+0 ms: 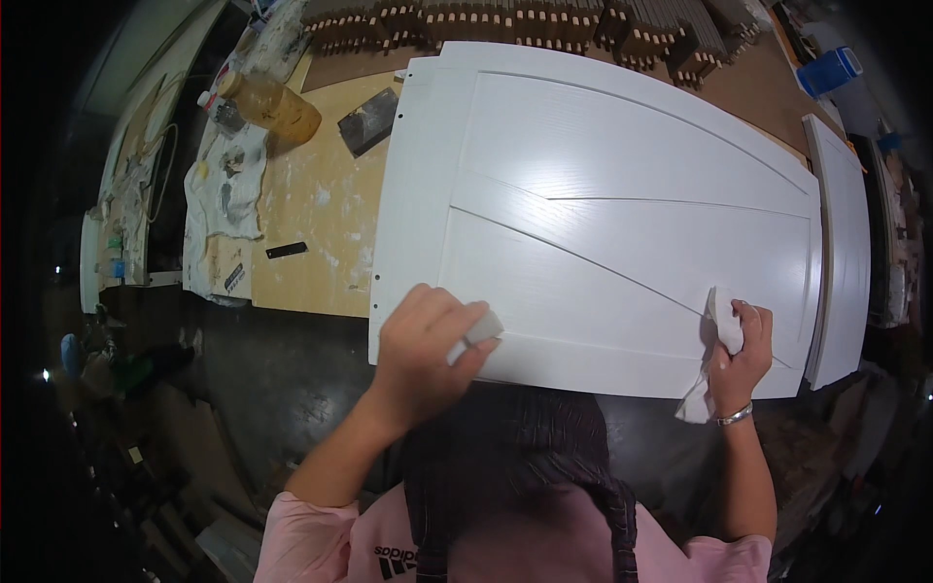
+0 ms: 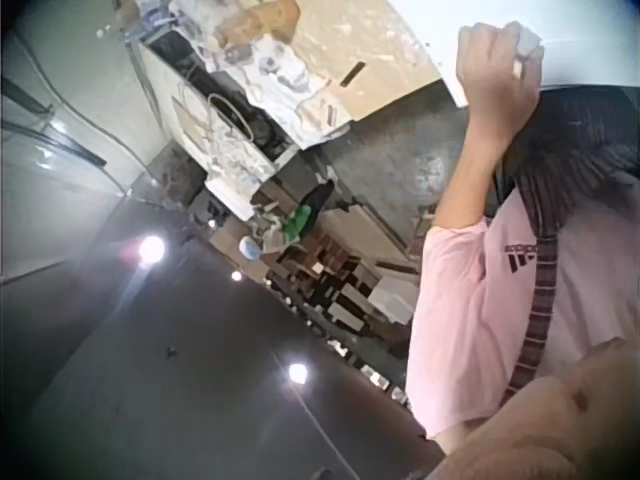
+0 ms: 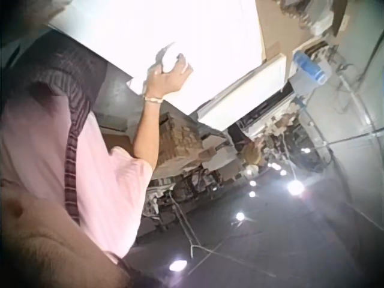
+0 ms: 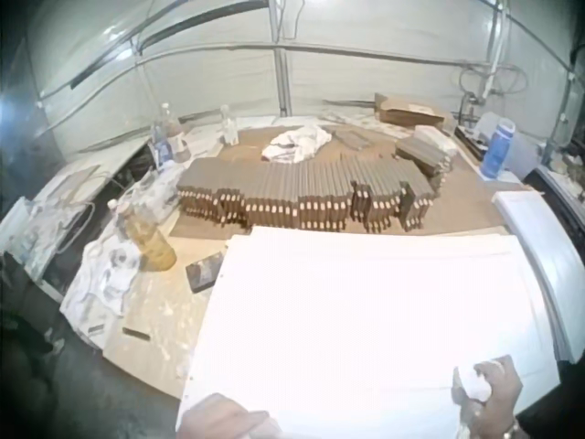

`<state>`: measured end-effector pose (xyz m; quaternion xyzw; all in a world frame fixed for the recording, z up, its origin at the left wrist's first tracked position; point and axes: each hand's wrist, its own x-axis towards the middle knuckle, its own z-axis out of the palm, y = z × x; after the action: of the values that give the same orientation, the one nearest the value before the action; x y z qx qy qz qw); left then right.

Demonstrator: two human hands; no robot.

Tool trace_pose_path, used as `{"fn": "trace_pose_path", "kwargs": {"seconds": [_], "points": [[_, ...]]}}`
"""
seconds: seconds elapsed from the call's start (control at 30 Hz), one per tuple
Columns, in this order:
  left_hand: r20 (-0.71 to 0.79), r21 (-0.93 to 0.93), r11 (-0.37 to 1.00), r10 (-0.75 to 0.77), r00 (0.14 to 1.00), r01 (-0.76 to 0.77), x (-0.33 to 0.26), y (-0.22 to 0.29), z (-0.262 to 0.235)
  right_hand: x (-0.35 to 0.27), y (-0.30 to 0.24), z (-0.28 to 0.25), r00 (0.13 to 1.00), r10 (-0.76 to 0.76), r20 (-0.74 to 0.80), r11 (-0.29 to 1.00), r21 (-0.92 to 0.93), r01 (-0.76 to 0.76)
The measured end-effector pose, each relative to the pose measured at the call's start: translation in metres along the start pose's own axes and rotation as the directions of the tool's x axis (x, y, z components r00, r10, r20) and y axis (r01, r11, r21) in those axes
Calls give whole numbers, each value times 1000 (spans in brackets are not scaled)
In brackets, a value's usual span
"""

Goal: The person scrapes excess material from the edges and grooves of a white cabinet door panel using a utility knife, wipes the surface with a cloth, and applies a substance from a bottle to clean and finish the panel.

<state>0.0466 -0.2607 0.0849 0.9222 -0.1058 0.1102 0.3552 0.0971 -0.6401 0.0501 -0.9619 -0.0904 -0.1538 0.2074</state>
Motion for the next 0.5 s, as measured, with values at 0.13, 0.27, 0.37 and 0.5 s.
{"fn": "trace_pose_path", "kwargs": {"seconds": [0.13, 0.27, 0.37, 0.5], "points": [[10, 235, 970, -68, 998, 64, -14, -2, -13, -1, 7, -3, 1000, -20, -8, 1000, 6, 20], [-57, 195, 976, -87, 995, 96, -17, 7, 0, 0, 8, -2, 1000, -15, 20, 998, 62, 14], [-35, 205, 974, -90, 995, 95, -8, 19, 13, 2, 11, -2, 999, -21, 25, 995, 99, 19], [-107, 171, 919, -342, 933, 356, -16, 6, -7, 1, 12, -3, 1000, -19, 24, 991, 134, 16]]}}
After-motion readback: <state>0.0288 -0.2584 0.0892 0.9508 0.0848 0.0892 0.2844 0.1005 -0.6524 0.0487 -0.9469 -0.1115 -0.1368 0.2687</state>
